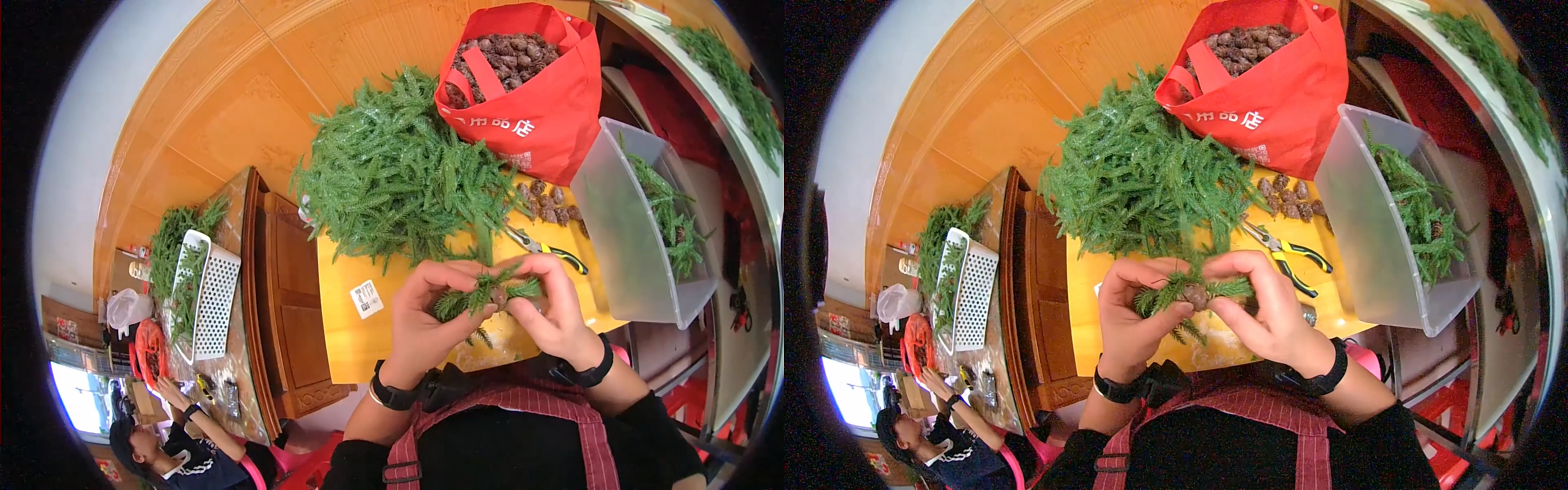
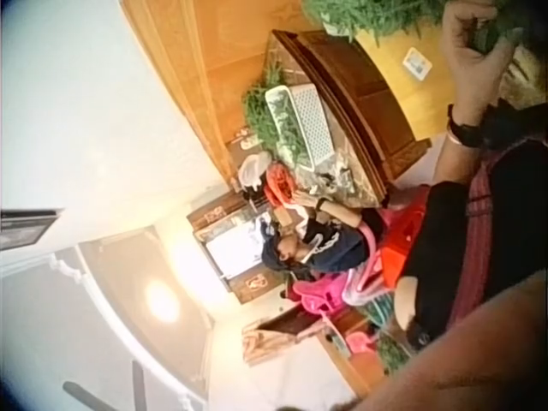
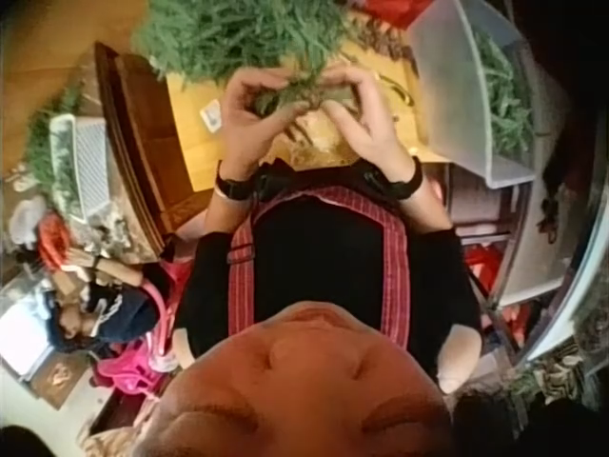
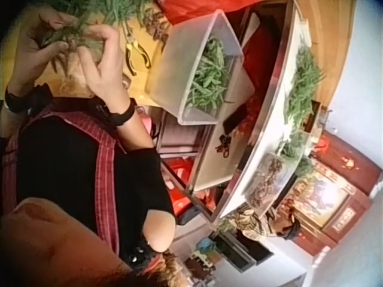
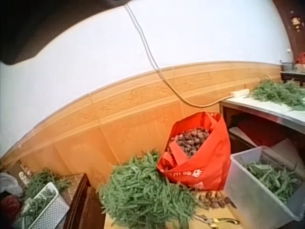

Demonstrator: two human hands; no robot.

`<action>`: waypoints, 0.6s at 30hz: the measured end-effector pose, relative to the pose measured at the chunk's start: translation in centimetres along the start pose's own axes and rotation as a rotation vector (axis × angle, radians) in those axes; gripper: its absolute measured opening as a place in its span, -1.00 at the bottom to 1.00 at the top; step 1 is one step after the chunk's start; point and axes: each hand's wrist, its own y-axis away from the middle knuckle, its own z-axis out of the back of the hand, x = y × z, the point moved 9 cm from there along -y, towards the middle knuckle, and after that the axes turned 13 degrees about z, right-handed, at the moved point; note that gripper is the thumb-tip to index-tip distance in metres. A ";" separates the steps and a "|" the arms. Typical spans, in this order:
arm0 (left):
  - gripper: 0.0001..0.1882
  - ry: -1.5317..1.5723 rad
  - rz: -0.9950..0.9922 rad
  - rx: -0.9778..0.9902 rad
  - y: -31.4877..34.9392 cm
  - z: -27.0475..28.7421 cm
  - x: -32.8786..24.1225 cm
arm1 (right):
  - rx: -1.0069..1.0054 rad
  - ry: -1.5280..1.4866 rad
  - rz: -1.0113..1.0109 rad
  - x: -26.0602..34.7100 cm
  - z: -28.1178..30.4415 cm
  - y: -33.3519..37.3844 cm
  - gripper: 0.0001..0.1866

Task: Trim and process green foliage using snips at a production workstation.

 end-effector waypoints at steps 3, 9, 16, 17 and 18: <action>-0.70 0.042 0.084 -0.014 0.1 0.2 0.5 | 0.025 -0.192 -0.209 -1.7 -0.5 0.8 -0.66; -0.70 -0.013 0.110 -0.018 0.0 -0.1 0.2 | 0.007 -0.391 -0.364 -1.6 -1.7 0.7 -0.58; -0.67 -0.207 -0.041 -0.094 0.5 -0.4 -0.2 | -0.011 -0.324 -0.371 -2.1 -1.3 0.6 -0.57; -0.67 -0.207 -0.042 -0.092 0.4 -0.3 -0.1 | -0.013 -0.323 -0.370 -2.1 -1.2 0.6 -0.57; -0.67 -0.324 -0.103 -0.093 0.5 -0.6 -0.5 | -0.024 -0.340 -0.379 -2.3 -1.2 0.7 -0.57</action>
